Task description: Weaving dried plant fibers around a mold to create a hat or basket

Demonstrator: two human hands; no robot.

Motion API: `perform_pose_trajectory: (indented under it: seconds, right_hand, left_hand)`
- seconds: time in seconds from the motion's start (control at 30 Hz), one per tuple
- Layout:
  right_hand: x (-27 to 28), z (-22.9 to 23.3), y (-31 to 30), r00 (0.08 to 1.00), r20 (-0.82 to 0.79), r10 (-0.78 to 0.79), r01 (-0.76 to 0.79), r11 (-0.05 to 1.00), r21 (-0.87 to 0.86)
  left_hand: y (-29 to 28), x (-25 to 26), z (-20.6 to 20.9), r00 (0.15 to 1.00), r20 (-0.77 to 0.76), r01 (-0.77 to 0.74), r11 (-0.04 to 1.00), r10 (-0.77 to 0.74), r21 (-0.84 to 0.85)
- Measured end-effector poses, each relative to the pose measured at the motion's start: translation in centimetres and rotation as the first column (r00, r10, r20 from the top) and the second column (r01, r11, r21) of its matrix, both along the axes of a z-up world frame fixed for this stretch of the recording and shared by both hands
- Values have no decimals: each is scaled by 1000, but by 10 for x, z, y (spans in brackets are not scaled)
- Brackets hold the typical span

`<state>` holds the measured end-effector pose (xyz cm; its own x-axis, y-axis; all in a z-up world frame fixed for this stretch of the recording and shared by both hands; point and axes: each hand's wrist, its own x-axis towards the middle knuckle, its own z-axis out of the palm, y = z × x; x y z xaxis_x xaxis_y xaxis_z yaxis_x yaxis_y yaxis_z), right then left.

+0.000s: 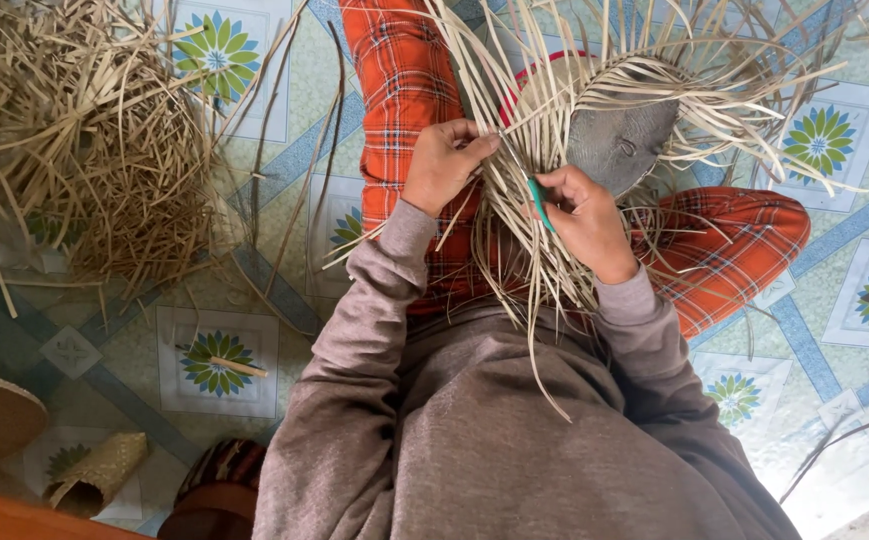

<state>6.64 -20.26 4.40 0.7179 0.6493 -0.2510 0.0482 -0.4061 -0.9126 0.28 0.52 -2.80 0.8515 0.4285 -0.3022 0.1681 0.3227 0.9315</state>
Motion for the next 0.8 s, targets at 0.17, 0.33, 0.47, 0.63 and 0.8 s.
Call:
perform_pose_trajectory:
  seconds: [0.17,0.33,0.47,0.63,0.8]
  right_hand:
    - [2,-8,-2,1000,-7,2,-2,1000,9]
    - [2,-11,-3,1000,11,-1,1,1000,29]
    - [2,-12,-3,1000,-18,-20,21,998,51]
    - [-3,-3,-4,1000,3,-31,31,999,18]
    - [2,65,-77,968,181,-176,163,983,89]
  left_hand:
    - [1,0,0,1000,-21,-4,1000,5,19]
    - [0,0,2,1000,-22,-13,999,14,39]
    - [-3,1,-4,1000,-17,-22,999,23,37]
    - [-1,1,2,1000,-4,-20,1000,20,21]
    - [2,3,6,999,5,43,999,-42,-34]
